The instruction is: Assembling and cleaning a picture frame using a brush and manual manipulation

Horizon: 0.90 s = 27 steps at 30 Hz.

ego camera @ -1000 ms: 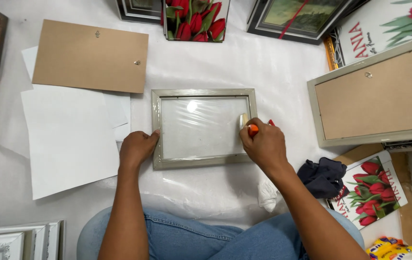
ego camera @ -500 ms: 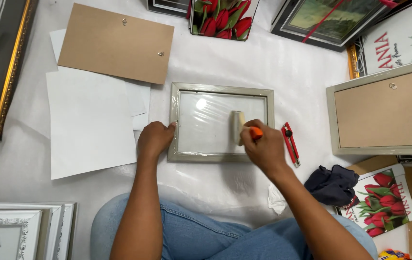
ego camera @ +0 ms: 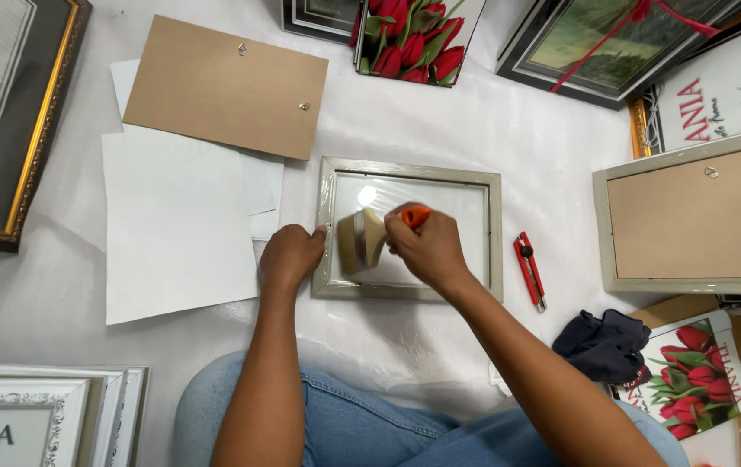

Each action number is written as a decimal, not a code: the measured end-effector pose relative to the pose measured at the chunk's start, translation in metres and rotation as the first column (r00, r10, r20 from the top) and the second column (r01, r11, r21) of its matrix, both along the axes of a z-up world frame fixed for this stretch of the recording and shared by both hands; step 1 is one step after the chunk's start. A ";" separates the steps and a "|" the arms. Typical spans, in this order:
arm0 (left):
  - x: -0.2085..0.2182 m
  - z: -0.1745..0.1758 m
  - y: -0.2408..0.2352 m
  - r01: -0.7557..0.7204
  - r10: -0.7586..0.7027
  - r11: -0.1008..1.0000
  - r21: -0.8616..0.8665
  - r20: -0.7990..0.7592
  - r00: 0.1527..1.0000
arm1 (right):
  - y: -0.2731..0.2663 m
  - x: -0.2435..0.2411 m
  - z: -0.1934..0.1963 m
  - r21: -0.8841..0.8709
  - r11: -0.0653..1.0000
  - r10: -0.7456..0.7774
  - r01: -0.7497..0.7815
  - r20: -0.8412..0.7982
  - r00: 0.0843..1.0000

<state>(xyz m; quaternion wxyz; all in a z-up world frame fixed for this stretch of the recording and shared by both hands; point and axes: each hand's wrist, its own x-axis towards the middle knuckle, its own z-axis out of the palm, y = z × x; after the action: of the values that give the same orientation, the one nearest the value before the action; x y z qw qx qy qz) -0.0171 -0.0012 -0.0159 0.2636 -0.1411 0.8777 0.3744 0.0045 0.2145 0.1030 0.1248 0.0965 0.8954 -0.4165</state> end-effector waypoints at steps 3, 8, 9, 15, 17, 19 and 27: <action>0.005 0.011 0.001 -0.005 0.005 1.000 0.010 -0.003 1.000 | -0.011 -0.030 0.007 -0.100 0.992 -0.081 0.080 -0.007 0.997; 0.004 0.015 0.002 0.001 -0.001 1.000 0.016 0.007 1.000 | 0.027 -0.046 -0.006 -0.281 0.932 -0.225 0.228 0.044 0.973; 0.004 0.012 0.001 -0.003 0.003 1.000 0.014 0.012 1.000 | 0.040 -0.047 -0.010 -0.258 0.930 -0.254 0.260 0.058 0.965; 0.007 0.027 0.005 0.000 0.000 1.000 0.007 0.044 0.999 | 0.143 -0.032 0.007 -0.051 0.912 -0.409 0.407 -0.032 0.912; 0.006 0.027 0.006 -0.005 0.005 1.000 0.005 0.053 0.999 | 0.156 -0.031 0.014 0.075 0.908 -0.403 0.412 -0.107 0.909; 0.007 0.028 0.006 -0.007 0.007 1.000 0.000 0.067 0.998 | 0.155 -0.029 0.018 0.200 0.885 -0.389 0.420 -0.176 0.904; 0.007 0.032 0.008 0.010 -0.008 1.000 -0.017 0.095 0.995 | 0.041 -0.026 0.004 0.399 0.911 -0.054 0.102 -0.130 0.990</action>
<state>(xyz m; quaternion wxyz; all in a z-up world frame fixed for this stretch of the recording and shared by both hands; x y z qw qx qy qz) -0.0101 0.0070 0.0157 0.3054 -0.1571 0.8681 0.3585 -0.0212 0.2557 0.1069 0.0330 0.1314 0.9633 -0.2317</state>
